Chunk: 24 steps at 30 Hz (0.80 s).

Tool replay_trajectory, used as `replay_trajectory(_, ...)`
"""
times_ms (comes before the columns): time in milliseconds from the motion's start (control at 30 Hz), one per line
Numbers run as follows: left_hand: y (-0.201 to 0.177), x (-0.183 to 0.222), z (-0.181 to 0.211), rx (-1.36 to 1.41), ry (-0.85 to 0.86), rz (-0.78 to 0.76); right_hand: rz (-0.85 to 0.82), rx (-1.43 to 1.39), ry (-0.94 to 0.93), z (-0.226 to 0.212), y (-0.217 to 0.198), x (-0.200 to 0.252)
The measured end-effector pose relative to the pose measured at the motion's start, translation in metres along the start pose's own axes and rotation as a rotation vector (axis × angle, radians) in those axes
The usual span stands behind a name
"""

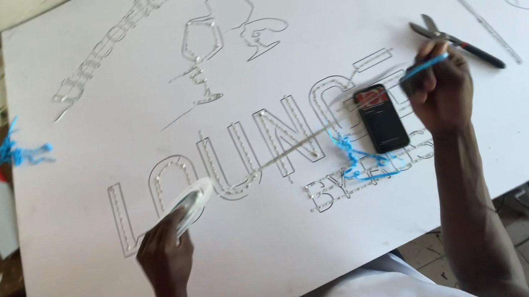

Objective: A person is preparing LED strips for a sign by unrolling them from a reel, measuring them against a printed template on a large board, and cutting them to the required lengths using snips.

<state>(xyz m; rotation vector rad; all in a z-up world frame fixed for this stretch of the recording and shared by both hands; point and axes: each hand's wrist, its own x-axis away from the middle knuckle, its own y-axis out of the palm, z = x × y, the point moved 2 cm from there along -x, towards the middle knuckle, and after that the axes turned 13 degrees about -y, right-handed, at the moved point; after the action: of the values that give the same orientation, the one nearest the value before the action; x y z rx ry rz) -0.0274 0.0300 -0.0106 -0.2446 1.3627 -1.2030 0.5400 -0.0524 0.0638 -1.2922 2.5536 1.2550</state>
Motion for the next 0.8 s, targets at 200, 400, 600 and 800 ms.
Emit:
replay_trajectory(200, 0.025, 0.014, -0.004, 0.002, -0.019, 0.07, -1.072, 1.096, 0.394, 0.057, -0.036, 0.063)
replay_trajectory(400, 0.025, -0.011, 0.072, 0.228, 0.132, 0.154, -1.097, 0.745, 0.266, 0.06, 0.089, 0.115)
replay_trajectory(600, 0.022, -0.013, 0.122, 0.428, 0.219, 0.059, -0.945, 0.532, 0.419, 0.108, 0.114, 0.135)
replay_trajectory(800, 0.024, -0.002, 0.108, 0.506, 0.147, 0.229, -0.898, 0.328, 0.622, 0.091, 0.112, 0.131)
